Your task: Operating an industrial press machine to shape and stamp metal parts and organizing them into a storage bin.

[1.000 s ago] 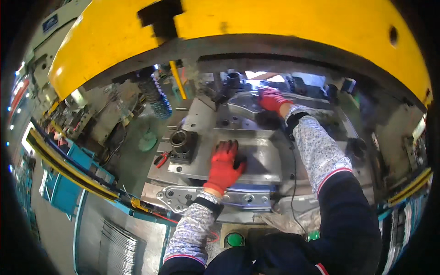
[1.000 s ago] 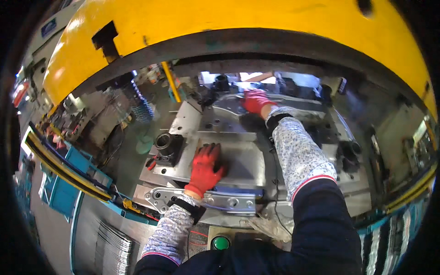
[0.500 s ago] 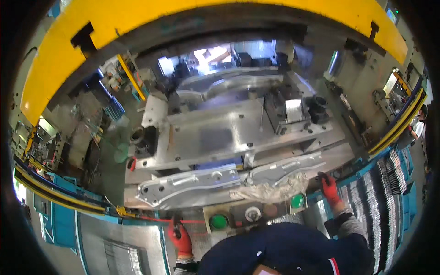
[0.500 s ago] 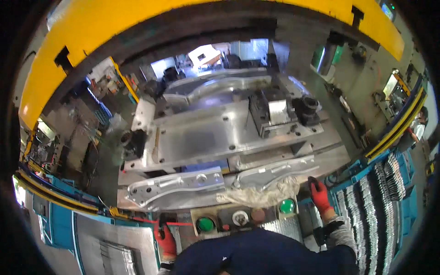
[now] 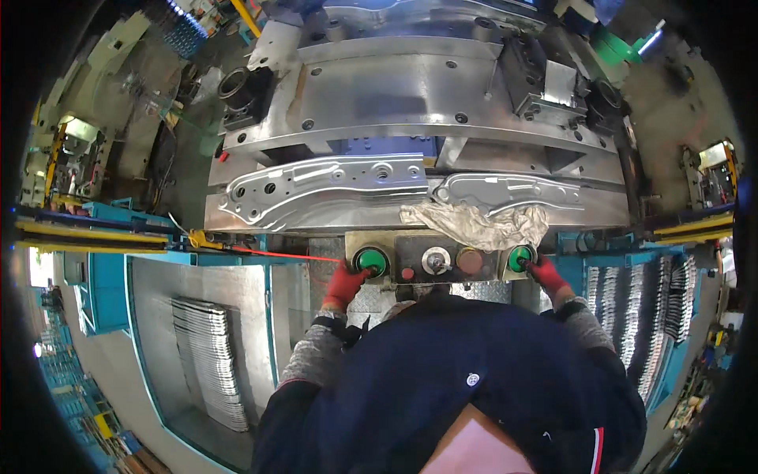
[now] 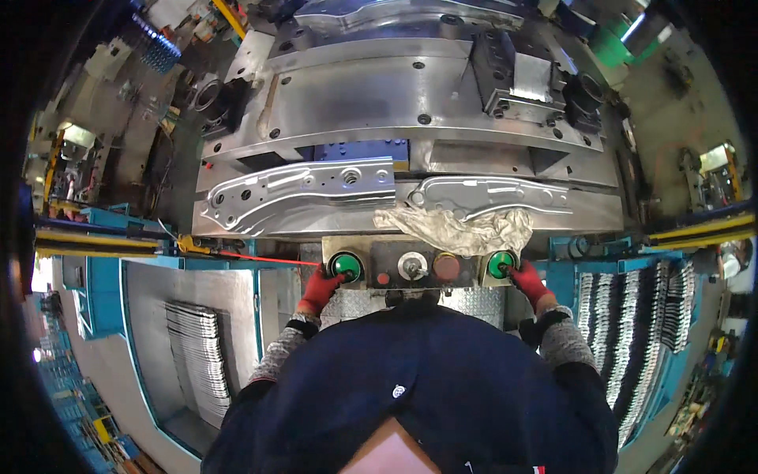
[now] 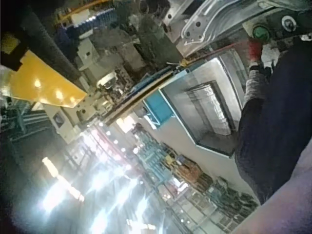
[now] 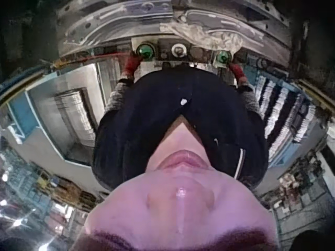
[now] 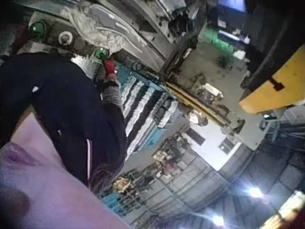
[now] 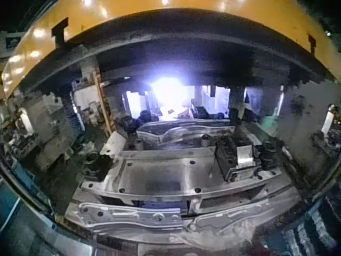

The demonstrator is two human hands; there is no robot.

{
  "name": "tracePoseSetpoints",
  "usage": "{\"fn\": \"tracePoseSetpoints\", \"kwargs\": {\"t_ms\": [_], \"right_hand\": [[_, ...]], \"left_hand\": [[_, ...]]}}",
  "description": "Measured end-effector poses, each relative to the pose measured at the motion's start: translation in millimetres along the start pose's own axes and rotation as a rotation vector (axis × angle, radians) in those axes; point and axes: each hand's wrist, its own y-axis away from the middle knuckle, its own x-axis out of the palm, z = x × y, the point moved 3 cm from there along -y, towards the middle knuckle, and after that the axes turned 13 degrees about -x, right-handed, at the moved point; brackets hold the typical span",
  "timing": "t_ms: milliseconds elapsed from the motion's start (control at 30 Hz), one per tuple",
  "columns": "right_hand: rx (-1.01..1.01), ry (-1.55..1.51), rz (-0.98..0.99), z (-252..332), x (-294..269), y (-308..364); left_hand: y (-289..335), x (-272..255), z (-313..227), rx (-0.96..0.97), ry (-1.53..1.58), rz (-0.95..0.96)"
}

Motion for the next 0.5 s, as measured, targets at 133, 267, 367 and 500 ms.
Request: {"fn": "tracePoseSetpoints", "kwargs": {"t_ms": [133, 267, 367, 500], "right_hand": [[-0.126, -0.049, -0.038, 5, 0, 4], [-0.149, -0.116, -0.036, -5, 2, 9], [-0.129, -0.128, 0.002, -13, -3, -1], [-0.124, -0.034, -0.003, -8, -4, -4]], "left_hand": [[19, 4, -36, -0.006, -0.294, -0.134], [27, 4, -50, -0.151, -0.282, -0.061], [32, 1, -45, -0.108, -0.311, -0.118], [7, -3, -1, -0.012, -0.352, -0.225]]}}
